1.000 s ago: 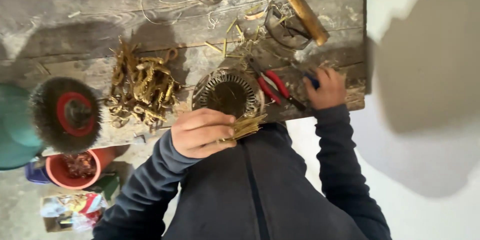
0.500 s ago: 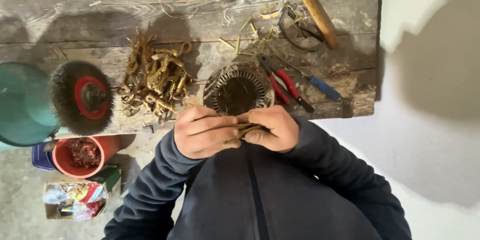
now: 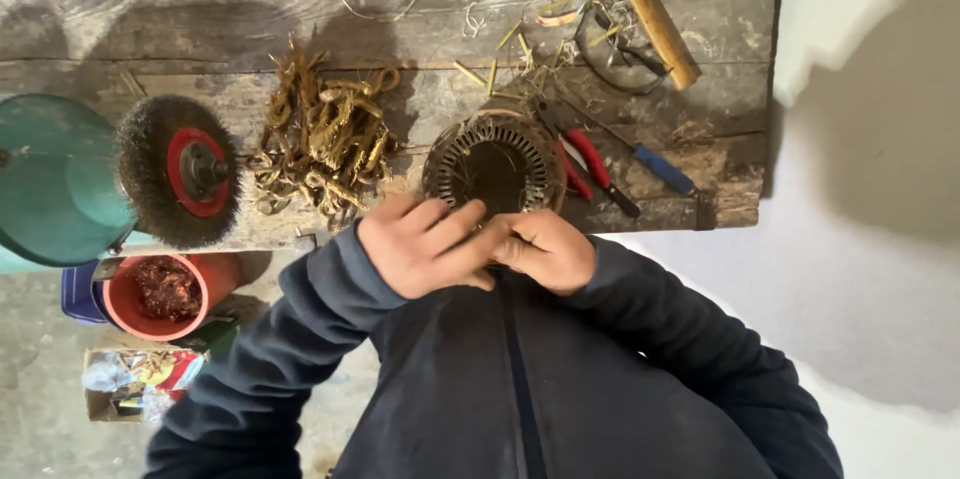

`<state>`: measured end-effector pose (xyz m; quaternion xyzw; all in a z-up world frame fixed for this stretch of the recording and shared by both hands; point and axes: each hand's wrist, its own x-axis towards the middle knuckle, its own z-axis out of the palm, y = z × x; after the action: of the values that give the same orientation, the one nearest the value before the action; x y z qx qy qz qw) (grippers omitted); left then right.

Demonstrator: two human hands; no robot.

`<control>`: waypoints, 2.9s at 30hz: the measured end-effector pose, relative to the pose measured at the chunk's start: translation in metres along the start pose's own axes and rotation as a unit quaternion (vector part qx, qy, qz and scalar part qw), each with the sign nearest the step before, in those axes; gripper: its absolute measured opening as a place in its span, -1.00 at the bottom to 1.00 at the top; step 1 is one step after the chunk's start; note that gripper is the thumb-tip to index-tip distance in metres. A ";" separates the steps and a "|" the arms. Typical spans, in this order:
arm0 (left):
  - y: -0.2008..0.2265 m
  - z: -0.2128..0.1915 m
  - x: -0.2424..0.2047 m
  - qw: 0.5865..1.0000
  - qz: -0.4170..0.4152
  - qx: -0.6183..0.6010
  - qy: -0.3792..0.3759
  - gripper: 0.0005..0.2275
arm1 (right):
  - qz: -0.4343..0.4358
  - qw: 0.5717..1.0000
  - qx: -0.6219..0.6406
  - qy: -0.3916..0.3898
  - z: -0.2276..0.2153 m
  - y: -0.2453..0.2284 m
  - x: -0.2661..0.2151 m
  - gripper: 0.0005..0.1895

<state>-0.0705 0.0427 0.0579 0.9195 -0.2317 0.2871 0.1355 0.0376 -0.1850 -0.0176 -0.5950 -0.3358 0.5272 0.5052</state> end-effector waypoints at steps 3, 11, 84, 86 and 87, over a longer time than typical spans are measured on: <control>0.000 0.005 -0.010 0.998 -0.009 -0.016 -0.056 -0.60 | 0.022 1.000 -0.008 0.000 0.005 -0.004 0.002 -0.70; 0.001 0.015 -0.009 0.999 0.016 -0.015 -0.030 -0.71 | -0.041 0.998 -0.031 -0.025 0.001 -0.028 -0.008 -0.71; 0.032 0.049 -0.036 0.792 -0.345 -0.504 0.018 -0.85 | -0.158 0.973 -0.143 0.087 -0.014 -0.004 -0.019 -0.55; 0.037 0.059 -0.045 0.752 -0.370 -0.545 0.019 -0.86 | -0.173 0.965 -0.165 0.111 -0.015 -0.005 -0.020 -0.58; 0.039 0.066 -0.049 0.709 -0.394 -0.584 0.020 -0.87 | -0.186 0.955 -0.187 0.136 -0.016 -0.005 -0.022 -0.62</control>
<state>-0.0950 0.0016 -0.0189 0.6588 0.0332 0.0330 0.7509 0.0488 -0.2078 -0.0071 -0.6719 -0.4611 0.2657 0.5151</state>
